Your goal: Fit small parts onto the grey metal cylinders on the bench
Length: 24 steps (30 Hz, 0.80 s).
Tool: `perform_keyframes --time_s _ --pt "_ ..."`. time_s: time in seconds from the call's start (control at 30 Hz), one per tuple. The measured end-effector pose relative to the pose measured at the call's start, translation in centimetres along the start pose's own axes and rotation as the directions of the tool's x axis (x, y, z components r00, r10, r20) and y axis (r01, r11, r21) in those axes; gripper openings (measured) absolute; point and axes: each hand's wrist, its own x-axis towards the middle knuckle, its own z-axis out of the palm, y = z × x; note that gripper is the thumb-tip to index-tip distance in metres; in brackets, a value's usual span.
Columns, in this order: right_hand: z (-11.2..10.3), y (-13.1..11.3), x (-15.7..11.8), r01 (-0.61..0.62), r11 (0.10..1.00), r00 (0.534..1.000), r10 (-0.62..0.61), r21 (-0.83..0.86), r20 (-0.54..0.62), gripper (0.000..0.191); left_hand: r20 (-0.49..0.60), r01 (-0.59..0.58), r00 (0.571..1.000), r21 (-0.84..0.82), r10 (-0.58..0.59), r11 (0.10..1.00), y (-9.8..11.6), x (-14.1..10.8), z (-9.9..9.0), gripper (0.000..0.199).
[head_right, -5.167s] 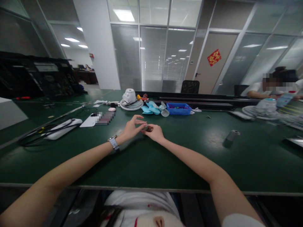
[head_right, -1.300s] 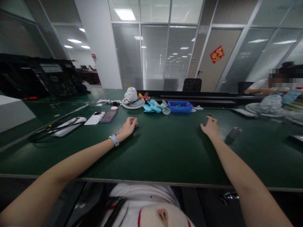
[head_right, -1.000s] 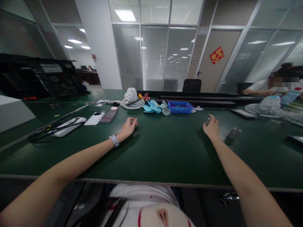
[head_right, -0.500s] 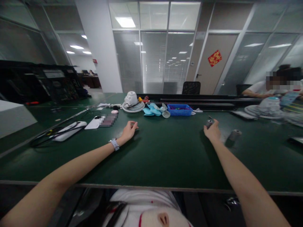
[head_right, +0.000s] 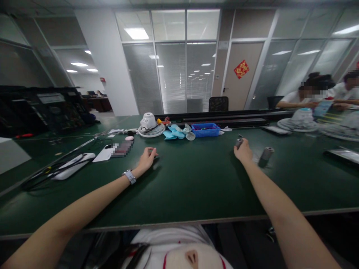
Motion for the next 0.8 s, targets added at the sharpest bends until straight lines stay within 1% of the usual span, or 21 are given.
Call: perform_keyframes --time_s 0.17,0.37,0.43,0.53,0.6,0.67,0.7,0.77,0.8 --pt "0.1 0.0 0.0 -0.015 1.0 1.0 0.015 0.011 -0.007 0.067 -0.003 -0.017 1.0 0.017 0.017 1.0 -0.4 0.2 0.1 0.039" --pt "0.3 -0.2 0.7 -0.133 0.989 0.991 0.133 0.059 0.004 0.071 0.016 -0.005 1.0 0.03 0.004 1.0 0.0 0.1 0.0 0.039" --pt "0.4 0.0 1.0 -0.159 0.986 0.987 0.159 0.049 0.004 0.064 0.028 -0.012 1.0 0.029 0.011 1.0 0.1 0.1 0.0 0.039" --pt "0.5 0.5 1.4 -0.154 0.987 0.988 0.155 0.033 -0.002 0.053 0.041 -0.015 0.999 0.029 0.013 0.999 0.2 0.0 0.1 0.04" --pt "0.5 0.5 1.5 -0.154 0.988 0.988 0.154 0.031 -0.009 0.05 0.045 -0.008 0.999 0.025 0.007 1.0 0.2 0.0 0.1 0.04" --pt "0.7 -0.3 1.2 -0.116 0.992 0.993 0.117 0.052 -0.018 0.047 0.045 -0.008 0.999 0.012 0.007 1.0 0.1 0.0 0.1 0.04" --pt "0.9 -1.3 0.8 -0.077 0.994 0.997 0.078 0.079 -0.015 0.045 0.047 -0.015 0.999 0.003 0.014 1.0 0.0 0.0 0.1 0.041" --pt "1.7 -4.2 -0.8 0.03 0.98 0.999 -0.036 0.197 0.028 0.041 0.055 -0.048 0.997 -0.011 0.048 0.999 0.1 0.0 0.1 0.041" --pt "2.3 -6.2 -2.0 0.084 0.955 0.992 -0.109 0.286 0.07 0.038 0.064 -0.074 0.995 -0.014 0.075 0.997 0.2 -0.1 0.1 0.04"
